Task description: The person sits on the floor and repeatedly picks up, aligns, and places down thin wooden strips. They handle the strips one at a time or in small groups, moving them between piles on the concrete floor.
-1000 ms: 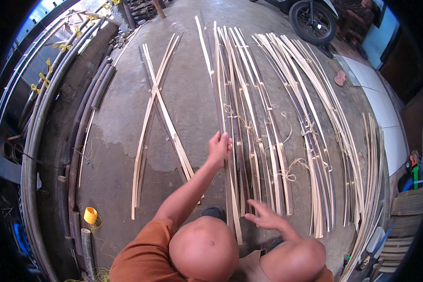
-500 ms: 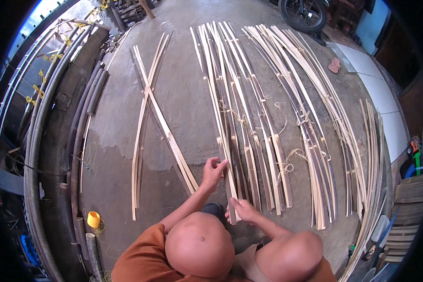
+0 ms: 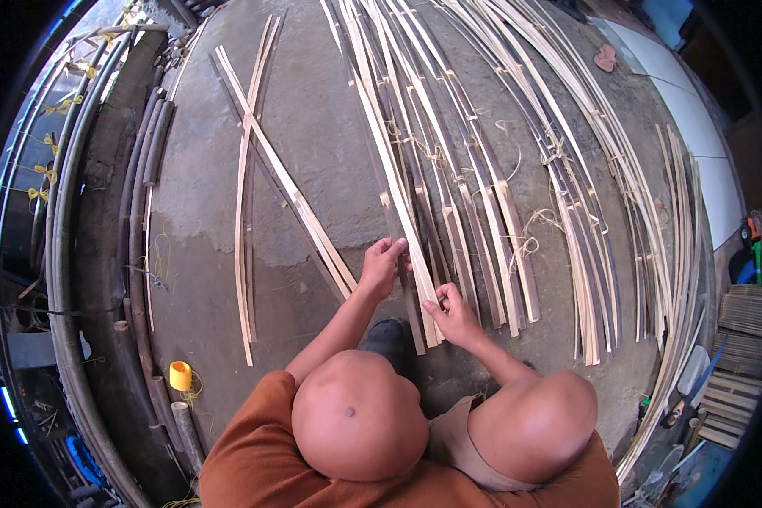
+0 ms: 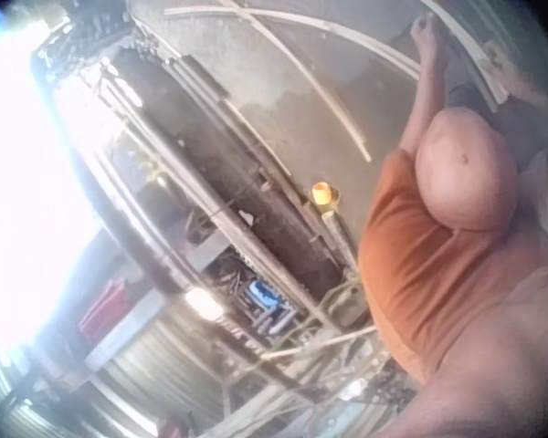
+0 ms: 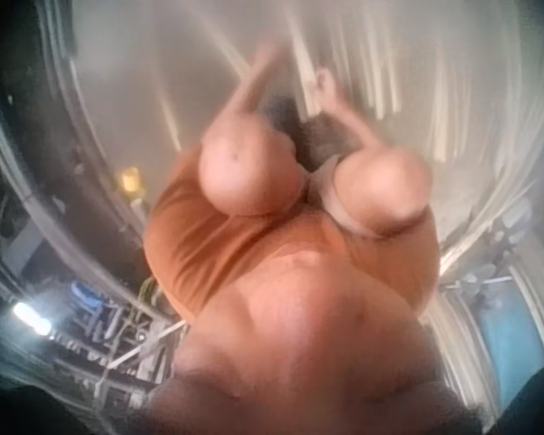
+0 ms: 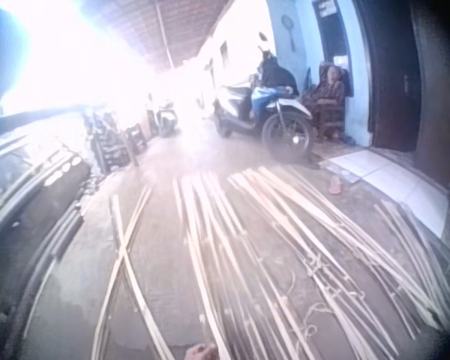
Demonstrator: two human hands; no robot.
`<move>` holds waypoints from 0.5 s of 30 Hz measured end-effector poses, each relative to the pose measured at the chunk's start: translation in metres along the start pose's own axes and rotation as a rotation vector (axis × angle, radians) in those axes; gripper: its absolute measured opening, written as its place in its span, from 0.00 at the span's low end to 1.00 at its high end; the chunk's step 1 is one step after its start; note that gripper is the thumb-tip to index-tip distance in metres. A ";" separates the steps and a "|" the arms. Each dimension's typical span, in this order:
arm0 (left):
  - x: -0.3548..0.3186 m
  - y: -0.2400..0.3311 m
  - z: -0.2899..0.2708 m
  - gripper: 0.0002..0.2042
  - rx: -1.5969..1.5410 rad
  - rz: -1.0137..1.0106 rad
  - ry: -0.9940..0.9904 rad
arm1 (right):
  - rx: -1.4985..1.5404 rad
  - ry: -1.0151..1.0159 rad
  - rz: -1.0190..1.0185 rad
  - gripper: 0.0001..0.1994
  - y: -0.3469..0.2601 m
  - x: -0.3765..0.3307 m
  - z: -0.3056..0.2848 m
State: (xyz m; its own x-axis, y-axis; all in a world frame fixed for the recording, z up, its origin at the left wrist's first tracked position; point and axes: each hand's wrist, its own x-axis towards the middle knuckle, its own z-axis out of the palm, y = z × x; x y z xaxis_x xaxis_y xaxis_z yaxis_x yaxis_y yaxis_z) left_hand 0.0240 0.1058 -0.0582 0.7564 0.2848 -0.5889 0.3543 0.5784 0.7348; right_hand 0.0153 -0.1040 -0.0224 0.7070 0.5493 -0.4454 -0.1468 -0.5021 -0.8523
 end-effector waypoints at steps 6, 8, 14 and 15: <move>0.006 0.000 -0.007 0.07 -0.087 -0.165 -0.048 | -0.023 0.095 -0.173 0.13 0.010 -0.002 0.004; 0.006 -0.001 -0.009 0.06 -0.081 -0.183 -0.039 | -0.097 0.125 -0.203 0.12 0.010 0.001 0.003; 0.008 -0.015 -0.021 0.05 -0.027 -0.150 -0.055 | -0.106 0.020 -0.095 0.12 0.040 -0.004 0.011; 0.006 -0.013 -0.019 0.05 -0.019 -0.145 -0.052 | -0.050 0.003 -0.055 0.12 0.042 -0.003 0.013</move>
State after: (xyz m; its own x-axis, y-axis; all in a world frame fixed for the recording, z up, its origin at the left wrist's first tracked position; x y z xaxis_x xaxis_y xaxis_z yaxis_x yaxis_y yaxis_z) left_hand 0.0141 0.1146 -0.0775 0.7259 0.1572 -0.6696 0.4518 0.6251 0.6365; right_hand -0.0023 -0.1185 -0.0605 0.7153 0.5750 -0.3972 -0.0730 -0.5037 -0.8608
